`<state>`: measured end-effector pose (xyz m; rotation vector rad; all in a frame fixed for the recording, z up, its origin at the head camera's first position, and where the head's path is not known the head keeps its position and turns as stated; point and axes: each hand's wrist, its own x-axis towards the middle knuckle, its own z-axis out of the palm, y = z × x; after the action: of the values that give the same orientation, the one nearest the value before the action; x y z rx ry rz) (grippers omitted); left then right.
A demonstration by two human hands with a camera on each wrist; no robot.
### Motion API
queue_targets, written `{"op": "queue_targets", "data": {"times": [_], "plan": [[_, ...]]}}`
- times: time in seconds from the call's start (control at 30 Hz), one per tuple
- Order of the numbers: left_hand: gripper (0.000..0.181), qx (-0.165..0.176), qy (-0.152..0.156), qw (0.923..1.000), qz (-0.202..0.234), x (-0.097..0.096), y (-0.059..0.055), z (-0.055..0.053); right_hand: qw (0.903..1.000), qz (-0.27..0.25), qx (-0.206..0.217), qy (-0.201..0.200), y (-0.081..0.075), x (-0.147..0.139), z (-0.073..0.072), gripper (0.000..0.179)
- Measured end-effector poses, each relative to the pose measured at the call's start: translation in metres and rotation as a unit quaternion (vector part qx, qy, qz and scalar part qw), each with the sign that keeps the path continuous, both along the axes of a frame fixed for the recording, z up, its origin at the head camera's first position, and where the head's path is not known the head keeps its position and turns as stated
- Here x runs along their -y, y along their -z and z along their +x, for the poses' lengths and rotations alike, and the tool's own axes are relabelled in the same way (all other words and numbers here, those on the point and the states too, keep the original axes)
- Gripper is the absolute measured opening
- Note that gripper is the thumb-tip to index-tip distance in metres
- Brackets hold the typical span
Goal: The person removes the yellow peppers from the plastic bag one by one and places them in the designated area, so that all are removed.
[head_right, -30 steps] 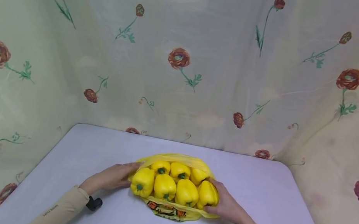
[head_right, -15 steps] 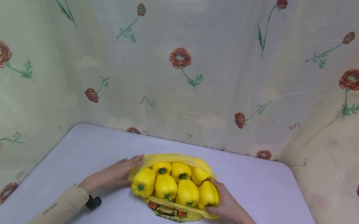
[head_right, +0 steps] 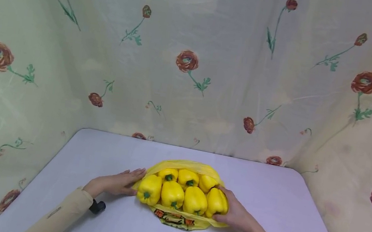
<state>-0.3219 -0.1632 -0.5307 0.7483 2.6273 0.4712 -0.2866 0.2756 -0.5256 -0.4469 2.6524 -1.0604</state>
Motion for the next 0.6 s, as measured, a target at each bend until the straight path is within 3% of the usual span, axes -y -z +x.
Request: {"op": "queue_targets", "data": {"times": [0.23,0.47,0.6], "plan": [[0.083,-0.030,0.040,0.9987,0.002,-0.0012,-0.0039,0.0027,0.9998,-0.007,0.013,0.011,0.0029,0.0010,-0.0001,0.103],[0.076,0.060,0.029,0.9976,-0.018,-0.0088,-0.0103,-0.0056,0.9996,-0.010,0.019,0.020,0.0044,0.0013,0.0007,0.103],[0.075,0.042,0.029,0.9985,-0.021,-0.0081,-0.0067,-0.0045,0.9999,-0.006,0.004,0.012,0.0034,0.0007,0.0021,0.102]]}}
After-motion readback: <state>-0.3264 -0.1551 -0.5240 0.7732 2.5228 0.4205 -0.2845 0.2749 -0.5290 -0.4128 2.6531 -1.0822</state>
